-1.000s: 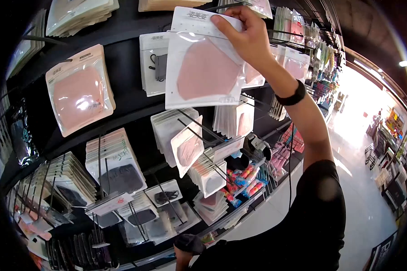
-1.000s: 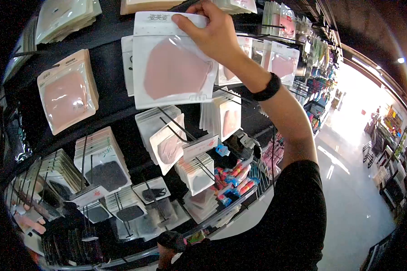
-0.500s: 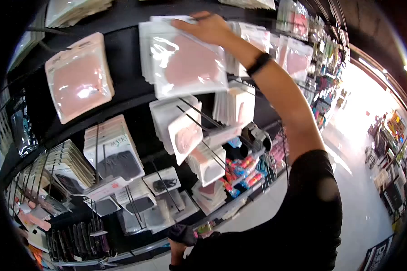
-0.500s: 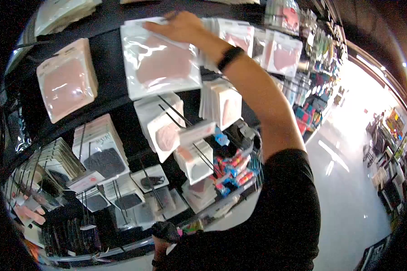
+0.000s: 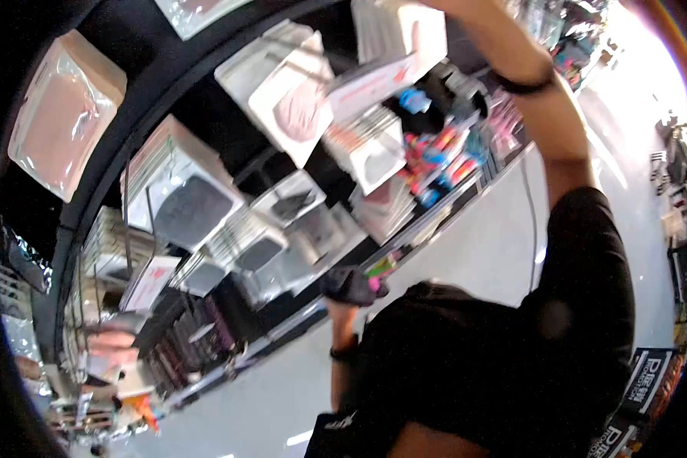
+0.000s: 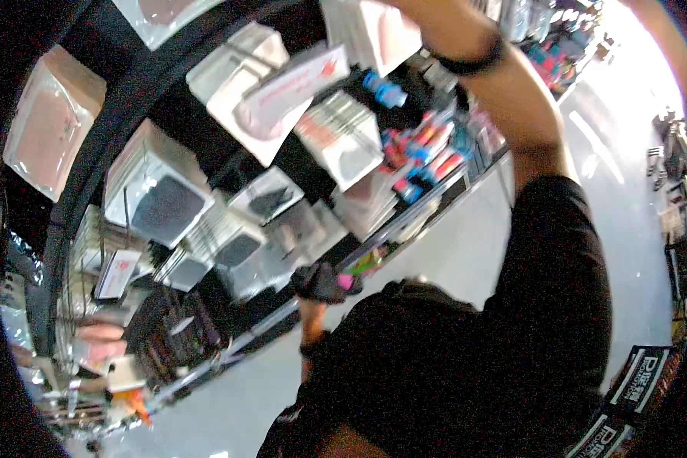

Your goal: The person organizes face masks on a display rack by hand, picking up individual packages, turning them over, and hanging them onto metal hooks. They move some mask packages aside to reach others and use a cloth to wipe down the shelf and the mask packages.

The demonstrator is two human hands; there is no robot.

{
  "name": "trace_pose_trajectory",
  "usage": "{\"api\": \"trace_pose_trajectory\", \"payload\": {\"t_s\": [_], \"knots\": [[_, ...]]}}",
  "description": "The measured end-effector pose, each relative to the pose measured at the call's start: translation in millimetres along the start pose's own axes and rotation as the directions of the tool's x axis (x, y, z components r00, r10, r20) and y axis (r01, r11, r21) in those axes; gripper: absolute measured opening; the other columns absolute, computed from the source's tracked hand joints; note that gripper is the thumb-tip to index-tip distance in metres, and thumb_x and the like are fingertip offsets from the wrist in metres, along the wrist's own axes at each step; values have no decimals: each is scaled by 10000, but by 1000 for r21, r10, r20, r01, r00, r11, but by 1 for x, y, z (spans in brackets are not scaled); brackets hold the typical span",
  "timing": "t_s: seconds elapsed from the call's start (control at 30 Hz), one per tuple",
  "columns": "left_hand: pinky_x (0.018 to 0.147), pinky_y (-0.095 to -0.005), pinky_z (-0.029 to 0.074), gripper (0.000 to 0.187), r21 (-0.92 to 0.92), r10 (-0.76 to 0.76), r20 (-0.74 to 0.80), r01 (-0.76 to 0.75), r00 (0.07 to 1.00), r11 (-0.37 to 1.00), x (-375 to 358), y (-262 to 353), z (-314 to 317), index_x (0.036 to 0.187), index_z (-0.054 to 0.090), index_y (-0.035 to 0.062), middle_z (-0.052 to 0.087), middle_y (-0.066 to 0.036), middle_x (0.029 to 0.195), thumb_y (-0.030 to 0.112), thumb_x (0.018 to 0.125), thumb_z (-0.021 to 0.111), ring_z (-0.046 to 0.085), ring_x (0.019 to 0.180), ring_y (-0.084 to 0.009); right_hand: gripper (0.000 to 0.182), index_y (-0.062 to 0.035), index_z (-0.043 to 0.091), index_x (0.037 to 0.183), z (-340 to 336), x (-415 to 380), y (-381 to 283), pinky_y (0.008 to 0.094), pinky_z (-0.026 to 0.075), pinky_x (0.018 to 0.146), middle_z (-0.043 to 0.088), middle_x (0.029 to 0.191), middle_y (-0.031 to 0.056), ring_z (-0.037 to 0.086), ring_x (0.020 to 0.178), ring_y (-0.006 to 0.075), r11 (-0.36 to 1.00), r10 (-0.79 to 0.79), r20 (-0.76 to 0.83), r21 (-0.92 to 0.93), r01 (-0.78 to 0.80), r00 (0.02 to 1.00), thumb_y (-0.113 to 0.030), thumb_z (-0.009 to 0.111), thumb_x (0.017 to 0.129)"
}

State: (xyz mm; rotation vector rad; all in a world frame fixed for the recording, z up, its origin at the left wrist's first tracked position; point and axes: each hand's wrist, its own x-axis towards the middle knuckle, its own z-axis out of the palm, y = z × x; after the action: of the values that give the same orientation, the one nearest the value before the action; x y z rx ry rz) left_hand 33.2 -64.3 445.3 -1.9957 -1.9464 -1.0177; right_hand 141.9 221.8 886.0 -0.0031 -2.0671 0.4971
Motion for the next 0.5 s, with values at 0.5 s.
{"api": "trace_pose_trajectory", "payload": {"t_s": [0.5], "knots": [[836,-345,494,219,-133,-308,344,370,887,919,-20,21,85,1016,657,72,676,-84,984,160,819,694,634,965,-235,461,-59,712,908,162,-587,165,483,545,688,702,888,185,675,807,375,711,592,802,-476,-518,75,-498,584,848]]}}
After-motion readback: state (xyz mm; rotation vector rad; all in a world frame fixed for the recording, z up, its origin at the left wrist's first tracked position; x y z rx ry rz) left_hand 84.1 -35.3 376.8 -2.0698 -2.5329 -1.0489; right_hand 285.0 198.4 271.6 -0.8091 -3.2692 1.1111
